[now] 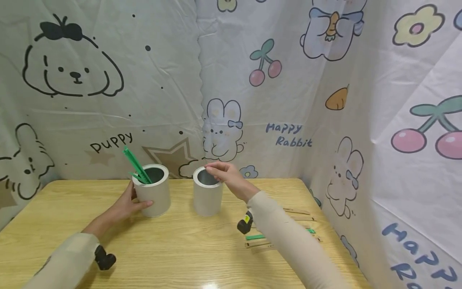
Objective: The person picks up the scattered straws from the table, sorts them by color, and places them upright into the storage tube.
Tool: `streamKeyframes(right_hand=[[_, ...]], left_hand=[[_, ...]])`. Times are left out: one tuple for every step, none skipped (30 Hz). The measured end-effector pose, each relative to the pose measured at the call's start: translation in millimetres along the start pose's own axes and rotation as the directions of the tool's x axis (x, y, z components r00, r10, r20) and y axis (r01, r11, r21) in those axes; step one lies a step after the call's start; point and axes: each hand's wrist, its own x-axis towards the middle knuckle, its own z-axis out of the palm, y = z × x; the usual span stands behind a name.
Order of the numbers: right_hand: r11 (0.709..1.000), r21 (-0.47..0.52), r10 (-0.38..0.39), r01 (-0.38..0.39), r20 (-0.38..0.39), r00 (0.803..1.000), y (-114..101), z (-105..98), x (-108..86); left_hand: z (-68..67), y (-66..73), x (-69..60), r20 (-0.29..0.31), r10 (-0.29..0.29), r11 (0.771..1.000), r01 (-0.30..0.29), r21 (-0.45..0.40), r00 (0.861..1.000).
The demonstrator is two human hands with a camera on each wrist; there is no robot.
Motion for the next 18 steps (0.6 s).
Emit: streamKeyframes(right_hand=[[1.000,-0.007,-0.005,0.005,0.005,1.000,2,-7,-6.8],[1.000,-0.019,-0.010,0.010,0.014,1.000,4,-13,-13.8],[0.999,-0.034,-0.017,0.017,0.025,1.000,5,-19,-21.1],[0.998,-0.047,-0.027,0.029,0.035,0.999,7,-25,-28.3],[0.997,-0.063,-0.031,0.034,0.046,0.998,8,-32,-35.8],[0.996,-0.080,-0.033,0.038,0.057,0.998,10,-38,-43.1],[0.994,-0.097,-0.034,0.040,0.066,0.997,12,-44,-50.4],[0.992,-0.122,-0.033,0.043,0.076,0.997,15,-51,-57.6],[0.988,-0.146,-0.027,0.039,0.081,0.996,19,-57,-64.7],[0.984,-0.175,-0.017,0.032,0.085,0.996,23,-64,-71.8],[0.979,-0.205,0.000,0.018,0.084,0.996,27,-71,-78.8],[0.972,-0.233,0.017,0.004,0.089,0.996,33,-78,-85.6],[0.967,-0.254,0.032,-0.005,0.101,0.994,39,-86,-92.2],[0.961,-0.277,0.052,-0.018,0.113,0.992,45,-93,-98.7],[0.954,-0.297,0.075,-0.035,0.123,0.990,51,-101,-105.2],[0.950,-0.310,0.095,-0.049,0.134,0.986,57,-108,-111.4],[0.945,-0.321,0.114,-0.062,0.145,0.983,62,-115,-117.5],[0.941,-0.330,0.127,-0.068,0.159,0.979,68,-122,-123.2]], left_hand=[[-0.3,-0.4,-0.1,-0.001,0.001,1.000,-0.001,0.001,1.000],[-0.6,-0.4,-0.3,0.000,0.000,1.000,0.000,-0.001,1.000],[-0.9,-0.5,-0.7,0.001,-0.002,1.000,0.002,0.000,1.000],[-1.1,-0.4,-0.7,0.001,-0.002,1.000,0.002,-0.002,1.000],[-1.3,-0.4,-0.6,0.002,-0.001,1.000,0.001,-0.003,1.000],[-1.5,-0.4,-0.7,0.002,-0.001,1.000,0.001,-0.002,1.000],[-1.6,-0.2,-0.9,0.003,0.001,1.000,-0.001,-0.001,1.000],[-1.7,-0.3,-1.0,0.002,0.002,1.000,-0.002,-0.003,1.000],[-1.8,-0.5,-1.1,0.002,0.005,1.000,-0.005,-0.003,1.000],[-1.8,-0.9,-1.1,0.001,0.008,1.000,-0.008,-0.003,1.000],[-1.8,-1.1,-1.1,0.002,0.012,1.000,-0.012,-0.002,1.000],[-1.7,-1.2,-1.1,0.004,0.013,1.000,-0.013,-0.001,1.000],[-1.7,-1.6,-1.1,0.007,0.014,1.000,-0.014,-0.001,1.000],[-1.7,-1.9,-1.0,0.008,0.012,1.000,-0.012,-0.002,1.000],[-1.7,-2.1,-1.1,0.009,0.011,1.000,-0.011,-0.003,1.000],[-1.7,-2.0,-1.2,0.012,0.008,1.000,-0.008,-0.006,1.000],[-1.8,-1.9,-1.2,0.014,0.007,1.000,-0.007,-0.009,1.000],[-1.8,-1.7,-1.2,0.015,0.004,1.000,-0.004,-0.010,1.000]])
